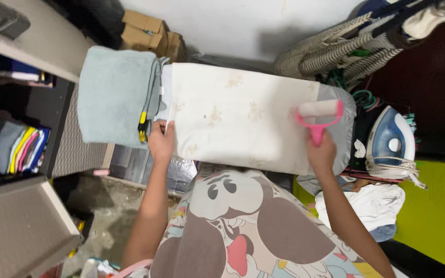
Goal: The person uses a pink lint roller to clean a white cloth laid out on an ironing board. They repeatedly roll the device over the fabric surface to remove lint and debris. The person also briefly rolls the device over a folded grey towel placed nearby on the board.
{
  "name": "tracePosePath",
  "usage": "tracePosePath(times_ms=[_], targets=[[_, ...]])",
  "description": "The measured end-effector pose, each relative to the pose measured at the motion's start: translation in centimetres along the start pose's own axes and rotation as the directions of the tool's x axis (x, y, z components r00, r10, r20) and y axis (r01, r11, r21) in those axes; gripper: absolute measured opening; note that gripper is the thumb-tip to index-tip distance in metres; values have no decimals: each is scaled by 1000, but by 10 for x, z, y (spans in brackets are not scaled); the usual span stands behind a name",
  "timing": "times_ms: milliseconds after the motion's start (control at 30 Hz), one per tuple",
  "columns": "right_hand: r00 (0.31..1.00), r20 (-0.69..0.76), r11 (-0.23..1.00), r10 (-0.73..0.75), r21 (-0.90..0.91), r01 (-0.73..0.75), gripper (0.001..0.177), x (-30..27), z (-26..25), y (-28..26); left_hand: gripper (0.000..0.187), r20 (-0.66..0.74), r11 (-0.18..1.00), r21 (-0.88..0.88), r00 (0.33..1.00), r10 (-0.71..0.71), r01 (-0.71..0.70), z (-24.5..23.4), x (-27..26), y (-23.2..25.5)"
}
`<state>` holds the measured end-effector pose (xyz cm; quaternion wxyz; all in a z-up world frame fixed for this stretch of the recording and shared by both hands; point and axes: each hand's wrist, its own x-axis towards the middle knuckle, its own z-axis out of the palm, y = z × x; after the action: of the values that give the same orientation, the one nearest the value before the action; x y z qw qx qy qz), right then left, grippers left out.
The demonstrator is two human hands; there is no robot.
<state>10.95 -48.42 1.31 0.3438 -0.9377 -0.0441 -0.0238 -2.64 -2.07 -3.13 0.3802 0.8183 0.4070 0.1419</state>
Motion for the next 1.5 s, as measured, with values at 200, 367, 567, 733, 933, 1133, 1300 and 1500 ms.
tracePosePath(times_ms=[200, 367, 567, 733, 933, 1133, 1300, 1500], targets=[[725, 610, 923, 319, -27, -383, 44, -40, 5, -108, 29, 49, 991, -131, 998, 39, -32, -2, 0, -10], [815, 491, 949, -308, 221, 225, 44, -23, 92, -109, 24, 43, 998, -42, 998, -39, 41, 9, 4, -18], [762, 638, 989, -111, 145, 23, 55, 86, 198, -199, 23, 40, 993, -101, 998, -54, 58, 7, 1, -15], [777, 604, 984, -178, 101, 147, 63, 64, 177, -187, 23, 59, 994, -106, 998, -23, 29, 4, 2, -10], [657, 720, 975, 223, -170, -145, 65, -56, 44, -118, 24, 125, 998, -51, 992, -34, 41, -10, 3, -2], [628, 760, 975, 168, -222, 8, 67, -17, 73, -128, 25, 169, 998, -43, 985, -32, 40, -14, 9, -6], [691, 722, 999, -31, 53, -11, 62, 52, 186, -218, 25, 160, 999, -48, 987, 16, -8, -7, 11, -19], [753, 635, 984, -175, 146, 105, 66, 57, 215, -231, 24, 223, 998, -48, 975, -15, 26, -11, 14, -17]])
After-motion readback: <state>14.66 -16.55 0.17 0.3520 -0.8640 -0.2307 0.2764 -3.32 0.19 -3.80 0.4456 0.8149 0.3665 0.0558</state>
